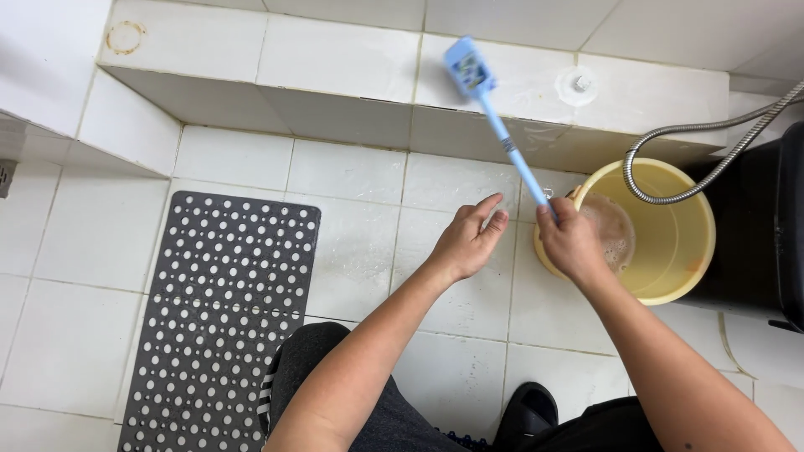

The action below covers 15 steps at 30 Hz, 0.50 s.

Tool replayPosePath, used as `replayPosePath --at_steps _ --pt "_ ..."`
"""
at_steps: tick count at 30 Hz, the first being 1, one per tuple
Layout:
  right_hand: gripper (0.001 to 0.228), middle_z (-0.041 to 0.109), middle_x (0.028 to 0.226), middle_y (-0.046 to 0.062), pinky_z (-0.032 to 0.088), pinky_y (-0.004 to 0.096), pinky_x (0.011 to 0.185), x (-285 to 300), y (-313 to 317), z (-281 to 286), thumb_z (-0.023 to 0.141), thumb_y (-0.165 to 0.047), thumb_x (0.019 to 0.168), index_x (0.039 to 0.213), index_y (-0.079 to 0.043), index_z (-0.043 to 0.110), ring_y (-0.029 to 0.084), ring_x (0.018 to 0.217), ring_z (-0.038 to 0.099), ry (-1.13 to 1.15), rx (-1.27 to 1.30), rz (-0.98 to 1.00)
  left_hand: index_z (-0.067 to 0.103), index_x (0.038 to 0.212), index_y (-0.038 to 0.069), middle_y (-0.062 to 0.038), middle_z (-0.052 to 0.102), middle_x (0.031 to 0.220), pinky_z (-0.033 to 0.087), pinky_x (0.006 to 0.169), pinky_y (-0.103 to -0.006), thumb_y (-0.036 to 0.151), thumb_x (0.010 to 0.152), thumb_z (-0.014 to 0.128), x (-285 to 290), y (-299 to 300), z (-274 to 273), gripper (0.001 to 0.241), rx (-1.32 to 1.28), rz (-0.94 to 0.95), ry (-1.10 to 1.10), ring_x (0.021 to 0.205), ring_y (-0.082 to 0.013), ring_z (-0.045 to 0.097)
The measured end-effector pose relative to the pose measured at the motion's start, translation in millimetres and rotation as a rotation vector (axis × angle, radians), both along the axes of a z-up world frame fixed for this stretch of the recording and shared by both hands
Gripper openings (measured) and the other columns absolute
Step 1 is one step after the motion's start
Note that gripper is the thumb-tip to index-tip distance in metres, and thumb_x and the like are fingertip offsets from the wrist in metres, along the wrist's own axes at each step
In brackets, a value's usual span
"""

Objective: Scrubbing the bathroom floor tiles with a long-handled brush and soapy water.

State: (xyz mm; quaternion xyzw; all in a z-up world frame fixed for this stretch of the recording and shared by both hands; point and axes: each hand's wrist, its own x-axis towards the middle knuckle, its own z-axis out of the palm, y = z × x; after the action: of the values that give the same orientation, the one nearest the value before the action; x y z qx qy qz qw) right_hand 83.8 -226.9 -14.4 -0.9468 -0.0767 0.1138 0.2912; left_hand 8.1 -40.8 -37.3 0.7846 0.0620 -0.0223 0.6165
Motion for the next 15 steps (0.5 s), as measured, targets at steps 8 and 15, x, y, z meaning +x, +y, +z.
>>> replayPosePath --at_steps 8,15 --pt "0.032 0.074 0.088 0.018 0.055 0.042 0.069 -41.2 -16.6 -95.8 0.061 -0.031 0.098 0.109 -0.004 0.072 0.029 0.077 0.069 0.359 -0.099 0.134 0.058 0.138 0.01 -0.023 0.068 0.109 0.055 0.089 -0.0499 0.068 0.097 0.039 -14.4 2.8 35.9 0.073 0.54 -0.298 0.141 0.1 -0.0379 0.07" --pt "0.04 0.074 0.094 0.018 0.056 0.043 0.069 -53.5 4.3 -115.2 0.059 -0.022 0.091 0.129 -0.008 0.06 0.028 0.078 0.07 0.426 -0.012 0.189 0.065 0.12 0.007 -0.021 0.069 0.109 0.052 0.088 -0.0533 0.061 0.093 0.053 -35.9 0.3 35.6 0.061 0.727 -0.377 0.07 0.103 -0.0359 0.069"
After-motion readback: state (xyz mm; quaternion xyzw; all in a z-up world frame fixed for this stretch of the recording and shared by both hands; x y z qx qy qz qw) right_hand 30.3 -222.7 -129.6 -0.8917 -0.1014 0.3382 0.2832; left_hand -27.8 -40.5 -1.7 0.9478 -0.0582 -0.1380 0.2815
